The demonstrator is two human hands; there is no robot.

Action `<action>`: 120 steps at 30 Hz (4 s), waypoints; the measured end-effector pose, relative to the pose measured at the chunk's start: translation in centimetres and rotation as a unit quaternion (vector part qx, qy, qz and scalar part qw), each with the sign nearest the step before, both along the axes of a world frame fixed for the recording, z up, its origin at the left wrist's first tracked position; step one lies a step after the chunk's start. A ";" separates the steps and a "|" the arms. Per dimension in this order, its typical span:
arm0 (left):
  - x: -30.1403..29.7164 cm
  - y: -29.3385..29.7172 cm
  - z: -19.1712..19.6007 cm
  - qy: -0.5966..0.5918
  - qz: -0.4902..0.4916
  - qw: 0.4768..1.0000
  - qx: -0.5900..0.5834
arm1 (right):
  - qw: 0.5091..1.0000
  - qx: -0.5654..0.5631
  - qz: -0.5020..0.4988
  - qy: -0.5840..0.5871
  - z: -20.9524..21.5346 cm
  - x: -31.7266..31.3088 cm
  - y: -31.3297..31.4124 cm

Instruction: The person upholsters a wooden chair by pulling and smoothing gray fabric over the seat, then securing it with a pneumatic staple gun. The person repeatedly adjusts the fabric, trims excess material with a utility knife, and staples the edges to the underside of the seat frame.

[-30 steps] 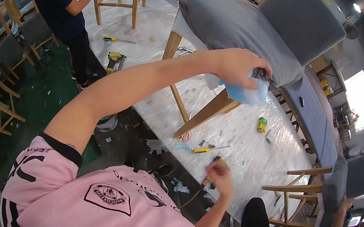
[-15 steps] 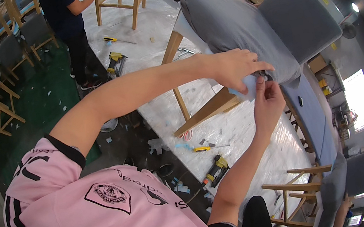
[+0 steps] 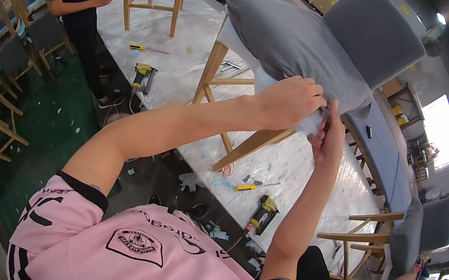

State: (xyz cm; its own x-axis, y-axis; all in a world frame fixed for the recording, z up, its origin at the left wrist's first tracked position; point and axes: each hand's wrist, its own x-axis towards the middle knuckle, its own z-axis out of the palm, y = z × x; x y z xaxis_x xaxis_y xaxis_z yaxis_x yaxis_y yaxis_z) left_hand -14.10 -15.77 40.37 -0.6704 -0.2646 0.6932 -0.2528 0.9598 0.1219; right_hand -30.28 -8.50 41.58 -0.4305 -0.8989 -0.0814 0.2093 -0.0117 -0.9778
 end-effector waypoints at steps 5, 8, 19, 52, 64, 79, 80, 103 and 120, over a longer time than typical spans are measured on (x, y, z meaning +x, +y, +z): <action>0.3 -0.9 -0.2 0.059 -0.040 0.997 0.000 | 0.990 -0.090 0.064 -0.083 -2.5 -0.4 0.7; 0.3 -2.1 0.8 0.051 -0.079 0.990 0.104 | 0.982 -0.084 0.050 -0.163 -5.2 -1.4 1.3; -0.4 -3.8 6.5 -0.109 -0.038 0.947 0.300 | 0.891 -0.184 0.115 -0.399 -6.4 1.5 1.3; 3.1 4.5 -8.4 0.288 -0.026 0.871 0.397 | 0.943 -0.282 0.036 -0.174 -11.6 2.8 0.0; 2.1 1.0 -5.0 0.225 -0.052 0.713 0.662 | 0.976 -0.132 0.029 -0.172 -7.8 1.8 1.0; 0.8 2.5 -11.3 0.319 -0.187 0.686 0.626 | 0.948 -0.276 0.104 -0.123 -15.0 1.2 -0.8; 0.8 2.2 -11.3 0.314 -0.198 0.695 0.615 | 0.944 -0.285 0.111 -0.126 -15.3 0.8 -0.9; 0.7 1.7 -12.0 0.275 -0.114 0.771 0.563 | 0.957 -0.267 0.106 -0.043 -16.4 2.0 -0.3; -0.6 -2.5 -0.9 0.022 0.059 0.989 -0.136 | 0.958 -0.268 0.099 -0.020 -15.4 2.3 -0.4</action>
